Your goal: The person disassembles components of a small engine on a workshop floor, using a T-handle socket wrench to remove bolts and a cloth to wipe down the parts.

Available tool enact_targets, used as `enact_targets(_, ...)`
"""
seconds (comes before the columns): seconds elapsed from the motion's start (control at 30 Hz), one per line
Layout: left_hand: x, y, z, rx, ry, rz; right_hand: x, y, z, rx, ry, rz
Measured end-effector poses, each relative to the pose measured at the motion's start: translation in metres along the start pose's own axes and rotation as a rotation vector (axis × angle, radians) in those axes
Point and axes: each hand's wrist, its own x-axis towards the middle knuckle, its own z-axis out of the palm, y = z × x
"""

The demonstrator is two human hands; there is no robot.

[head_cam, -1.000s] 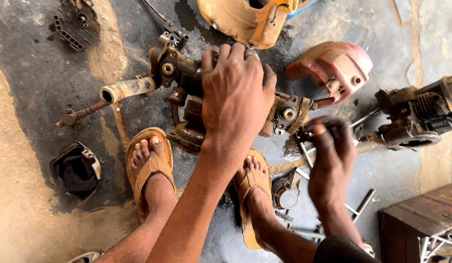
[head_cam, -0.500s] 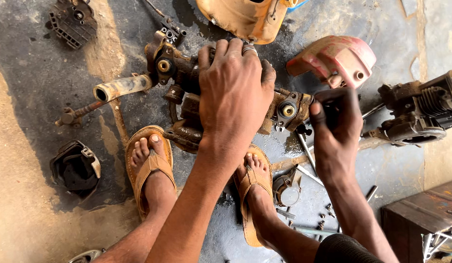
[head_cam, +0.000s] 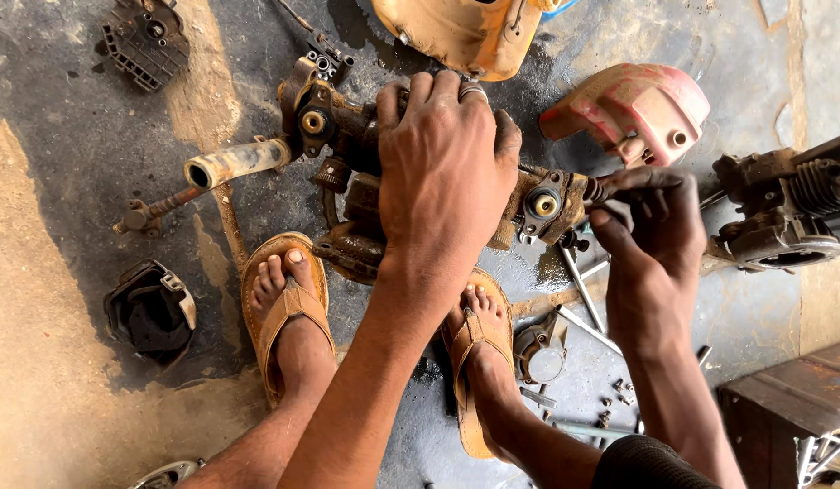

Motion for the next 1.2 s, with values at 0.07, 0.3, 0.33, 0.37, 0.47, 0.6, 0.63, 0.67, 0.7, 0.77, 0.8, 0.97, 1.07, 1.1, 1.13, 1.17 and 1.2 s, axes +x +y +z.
enact_targets(0.07,0.001,-0.001,0.003,-0.015,-0.003,-0.005,0.001,0.000,0.000,0.161,0.078,0.162)
enact_targets(0.3,0.001,-0.002,0.004,0.018,-0.051,-0.006,-0.004,0.027,-0.019,-0.088,0.049,0.093)
enact_targets(0.33,0.000,-0.002,0.004,0.000,-0.097,-0.022,-0.007,0.026,-0.023,0.030,0.002,0.062)
enact_targets(0.37,0.001,-0.004,0.006,0.001,-0.098,-0.023,-0.008,0.026,-0.025,0.149,-0.044,0.031)
enact_targets(0.47,0.003,-0.005,0.010,0.050,0.070,0.047,-0.010,0.022,-0.026,0.296,-0.031,0.149)
enact_targets(0.6,-0.001,-0.001,0.001,0.024,0.062,0.034,-0.005,0.019,-0.018,0.273,-0.001,0.207)
enact_targets(0.63,-0.001,0.000,-0.001,0.007,0.059,0.030,-0.002,0.019,-0.016,0.145,-0.012,0.150)
enact_targets(0.67,-0.001,0.000,-0.003,0.008,0.058,0.032,-0.002,0.019,-0.015,0.015,-0.019,0.096)
enact_targets(0.7,-0.001,0.000,-0.004,0.000,0.036,0.021,-0.001,0.020,-0.017,0.016,-0.017,0.097)
enact_targets(0.77,0.001,0.001,-0.005,-0.010,0.018,0.015,0.001,0.020,-0.023,-0.020,0.028,0.086)
enact_targets(0.8,0.001,0.001,-0.005,-0.002,0.018,0.014,0.001,0.020,-0.027,-0.020,0.030,0.087)
enact_targets(0.97,0.000,0.000,-0.002,0.023,0.065,0.034,-0.010,0.030,-0.061,0.027,0.117,0.062)
enact_targets(1.07,-0.001,-0.001,-0.001,-0.003,0.001,0.011,-0.016,0.033,-0.079,0.358,0.207,0.064)
enact_targets(1.1,0.000,-0.002,0.001,0.015,0.041,0.025,-0.015,0.035,-0.083,0.361,0.206,0.063)
enact_targets(1.13,-0.001,-0.002,0.003,0.029,0.076,0.039,-0.015,0.035,-0.087,0.548,0.218,0.089)
enact_targets(1.17,0.000,-0.003,0.005,0.028,0.072,0.041,-0.015,0.035,-0.090,0.734,0.230,0.114)
enact_targets(1.2,0.003,-0.004,0.006,0.043,0.078,0.046,-0.014,0.036,-0.091,0.732,0.234,0.113)
